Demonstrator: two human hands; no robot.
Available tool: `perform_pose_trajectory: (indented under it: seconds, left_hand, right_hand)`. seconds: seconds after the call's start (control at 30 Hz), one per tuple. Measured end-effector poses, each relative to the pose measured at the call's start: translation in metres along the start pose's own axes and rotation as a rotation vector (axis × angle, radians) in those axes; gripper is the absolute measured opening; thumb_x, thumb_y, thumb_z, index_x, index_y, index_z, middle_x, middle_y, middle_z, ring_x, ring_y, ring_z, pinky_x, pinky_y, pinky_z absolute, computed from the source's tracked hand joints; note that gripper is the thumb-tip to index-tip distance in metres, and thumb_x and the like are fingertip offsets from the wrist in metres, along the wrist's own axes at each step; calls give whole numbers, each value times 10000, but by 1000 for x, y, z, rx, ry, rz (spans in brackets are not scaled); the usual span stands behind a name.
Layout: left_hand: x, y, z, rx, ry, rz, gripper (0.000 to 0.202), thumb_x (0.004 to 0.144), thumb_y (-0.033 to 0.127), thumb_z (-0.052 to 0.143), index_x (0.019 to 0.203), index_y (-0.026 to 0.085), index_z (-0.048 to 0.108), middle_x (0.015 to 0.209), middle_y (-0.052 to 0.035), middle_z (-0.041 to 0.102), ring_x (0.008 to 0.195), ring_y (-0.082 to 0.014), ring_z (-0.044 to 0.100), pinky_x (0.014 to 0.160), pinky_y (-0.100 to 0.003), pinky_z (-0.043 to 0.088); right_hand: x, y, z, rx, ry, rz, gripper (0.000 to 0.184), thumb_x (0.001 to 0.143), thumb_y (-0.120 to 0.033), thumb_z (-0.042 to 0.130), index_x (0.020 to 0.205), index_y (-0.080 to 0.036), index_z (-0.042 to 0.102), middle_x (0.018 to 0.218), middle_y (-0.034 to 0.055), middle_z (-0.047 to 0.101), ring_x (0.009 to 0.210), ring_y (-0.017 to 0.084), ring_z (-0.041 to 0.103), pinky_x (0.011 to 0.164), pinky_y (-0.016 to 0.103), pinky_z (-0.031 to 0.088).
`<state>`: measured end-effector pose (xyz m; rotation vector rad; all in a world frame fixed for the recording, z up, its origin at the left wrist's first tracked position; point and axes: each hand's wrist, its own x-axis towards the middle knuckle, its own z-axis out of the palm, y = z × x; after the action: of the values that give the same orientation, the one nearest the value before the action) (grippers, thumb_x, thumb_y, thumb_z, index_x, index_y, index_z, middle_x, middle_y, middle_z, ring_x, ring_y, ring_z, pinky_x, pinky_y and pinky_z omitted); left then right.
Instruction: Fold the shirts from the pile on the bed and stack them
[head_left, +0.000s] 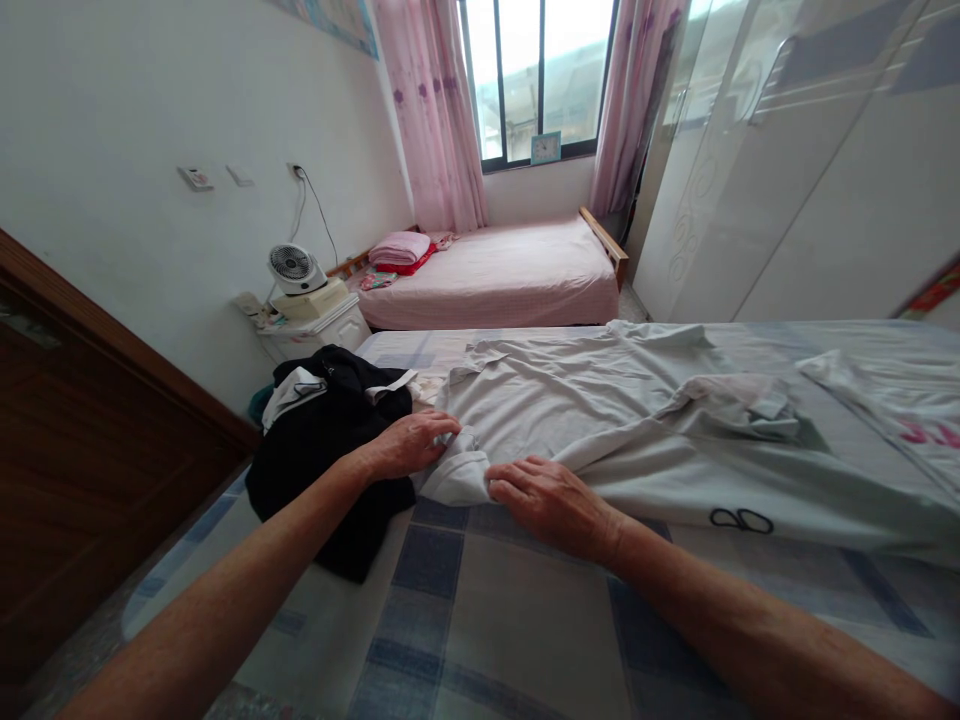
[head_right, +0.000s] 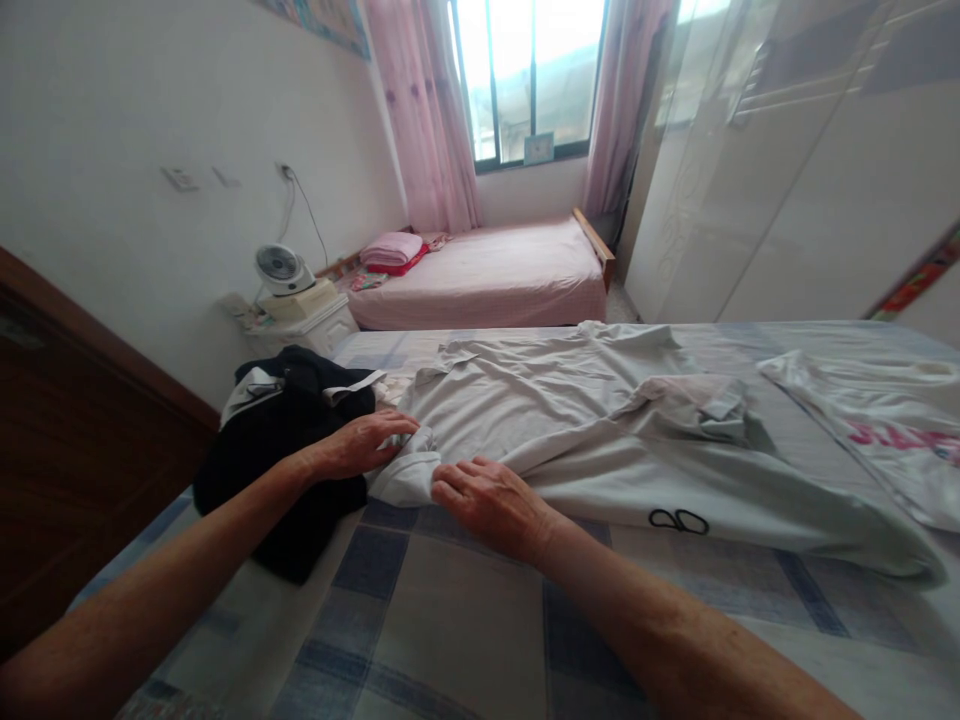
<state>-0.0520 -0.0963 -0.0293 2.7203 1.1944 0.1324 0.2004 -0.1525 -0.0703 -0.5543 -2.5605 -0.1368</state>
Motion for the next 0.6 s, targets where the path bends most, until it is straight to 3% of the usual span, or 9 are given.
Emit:
perform_pose_trajectory:
  seconds: [0.07, 0.17, 0.23, 0.4, 0.5, 0.6]
  left_hand:
    - [2, 1, 3, 45, -21, -25, 277, 722, 112, 508, 951, 196, 640, 932, -50, 637, 898, -182, 564, 810, -264, 434]
    - [2, 1, 1, 163, -36, -50, 153, 715, 114, 507, 746, 194, 634, 759, -41, 607, 804, -187, 552, 740, -265, 428]
    - [-1, 0, -6, 251, 32, -93, 160, 726, 113, 496, 737, 193, 634, 795, -55, 609, 820, -197, 552, 740, -277, 425]
    - [-16, -6, -25, 543, 239, -377, 217, 782, 84, 432, 802, 156, 636, 908, -135, 619, 912, -266, 552, 726, -349, 435]
    - [-15, -3, -25, 486, 328, -403, 253, 781, 68, 418, 859, 150, 644, 1021, -145, 629, 1015, -272, 541, 811, -369, 446]
    - [-3, 9, -17, 237, 378, -311, 281, 823, 148, 422, 998, 162, 640, 1101, -107, 633, 1068, -235, 547, 929, -352, 424]
  right_hand:
    - [0, 0, 1, 6, 0, 3, 136, 945, -162, 404, 929, -180, 538, 986, 58, 632, 817, 134, 552, 751, 285, 384]
    - [-1, 1, 2, 12, -1, 7, 130, 942, -159, 407, 935, -181, 535, 997, 57, 636, 839, 136, 560, 755, 284, 387]
    - [-1, 1, 2, 22, 8, 11, 127, 940, -153, 409, 938, -182, 533, 1003, 54, 639, 856, 137, 565, 759, 282, 389]
    - [-2, 1, 2, 56, 28, 31, 137, 934, -138, 404, 938, -191, 530, 1009, 49, 642, 860, 129, 572, 765, 274, 396]
    - [-2, 1, 2, 67, 23, 31, 141, 930, -130, 405, 927, -192, 531, 988, 48, 644, 855, 128, 575, 767, 270, 401]
    - [-2, 0, 2, 68, 22, 28, 127, 927, -133, 419, 924, -189, 533, 977, 49, 646, 854, 132, 575, 773, 274, 405]
